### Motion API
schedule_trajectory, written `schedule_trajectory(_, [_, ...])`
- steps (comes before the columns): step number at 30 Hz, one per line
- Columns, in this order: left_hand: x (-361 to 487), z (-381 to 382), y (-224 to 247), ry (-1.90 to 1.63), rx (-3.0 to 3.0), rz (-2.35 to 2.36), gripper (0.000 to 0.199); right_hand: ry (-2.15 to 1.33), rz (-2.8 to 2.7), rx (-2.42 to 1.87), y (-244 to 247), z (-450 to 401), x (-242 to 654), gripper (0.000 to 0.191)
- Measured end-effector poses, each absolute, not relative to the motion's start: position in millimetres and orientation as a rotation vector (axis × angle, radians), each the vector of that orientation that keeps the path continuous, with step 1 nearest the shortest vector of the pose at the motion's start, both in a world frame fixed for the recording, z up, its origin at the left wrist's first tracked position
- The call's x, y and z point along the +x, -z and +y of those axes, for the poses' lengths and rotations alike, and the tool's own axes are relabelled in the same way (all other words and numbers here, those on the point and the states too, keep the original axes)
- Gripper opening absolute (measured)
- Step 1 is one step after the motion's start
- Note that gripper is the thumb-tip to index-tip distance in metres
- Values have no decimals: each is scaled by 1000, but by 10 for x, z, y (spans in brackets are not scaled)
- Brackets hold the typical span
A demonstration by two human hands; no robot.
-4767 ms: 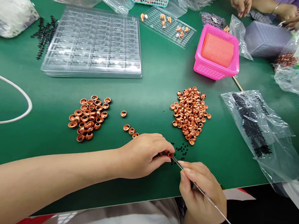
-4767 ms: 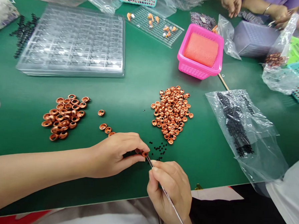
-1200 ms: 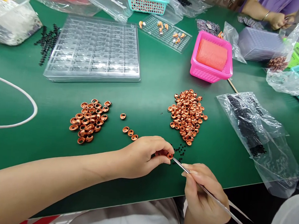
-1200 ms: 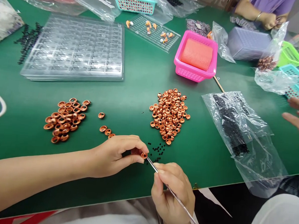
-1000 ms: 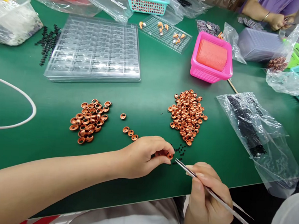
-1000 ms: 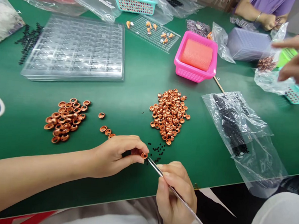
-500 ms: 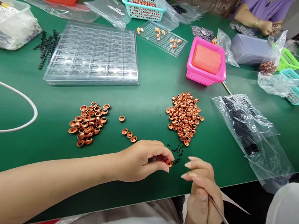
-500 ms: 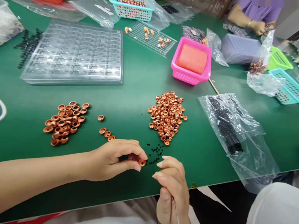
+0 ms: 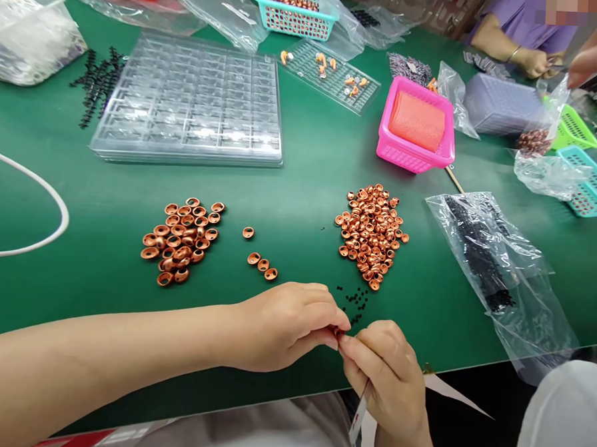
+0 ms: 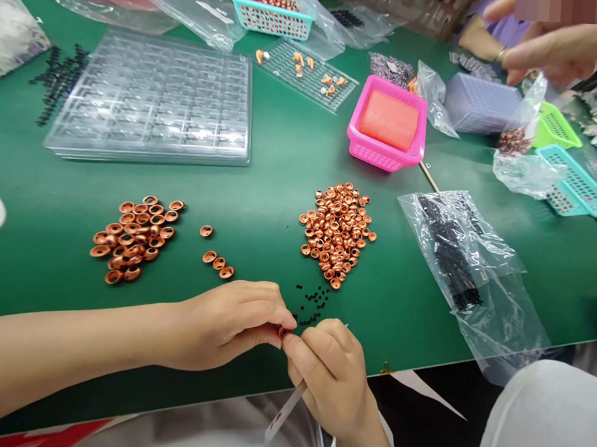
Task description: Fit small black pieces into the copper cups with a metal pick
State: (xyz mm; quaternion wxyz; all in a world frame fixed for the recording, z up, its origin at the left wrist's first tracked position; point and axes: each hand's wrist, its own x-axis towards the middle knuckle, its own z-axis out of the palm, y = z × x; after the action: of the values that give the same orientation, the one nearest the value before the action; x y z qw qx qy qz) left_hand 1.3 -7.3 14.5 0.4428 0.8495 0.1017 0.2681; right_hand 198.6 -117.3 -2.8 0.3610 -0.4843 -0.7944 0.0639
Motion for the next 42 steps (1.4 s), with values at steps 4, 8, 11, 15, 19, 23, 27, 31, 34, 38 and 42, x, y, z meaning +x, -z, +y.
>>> schedule_trajectory(4, [5, -75, -137, -665, 2185, 228, 11, -150, -2081, -1240, 8, -1156, 1987, 30])
schedule_trajectory(8, [0, -78, -131, -638, 2209, 227, 13, -148, -2106, -1215, 11, -1167, 1995, 29])
schedule_trajectory(11, [0, -88, -130, -629, 2183, 234, 14, -169, -2122, -1202, 29, -1190, 2006, 31])
schedule_trajectory(15, [3, -108, -130, -622, 2138, 241, 13, -201, -2133, -1176, 45, -1198, 2003, 30])
schedule_trajectory(19, [4, -113, -129, -608, 2105, 226, 13, -209, -2165, -1167, 41, -1185, 1991, 24])
schedule_trajectory(23, [3, -111, -100, -558, 2103, 247, 12, -245, -2188, -1176, 63, -1178, 1991, 21])
schedule_trajectory(27, [21, -121, -63, -511, 2160, 248, 10, -211, -2214, -1183, 116, -1162, 1987, 14])
schedule_trajectory(31, [23, -89, -137, -416, 2232, 300, 7, -179, -2208, -1193, 141, -1126, 1974, 14])
schedule_trajectory(34, [-47, -28, -293, -341, 2320, 445, 7, -155, -2142, -1212, 107, -1118, 1999, 15])
schedule_trajectory(38, [-286, 91, -424, -325, 2485, 671, 10, -133, -1987, -1270, 42, -1139, 2099, 19])
schedule_trajectory(42, [-579, 195, -352, -295, 2616, 852, 17, -80, -1848, -1337, 46, -1146, 2175, 19])
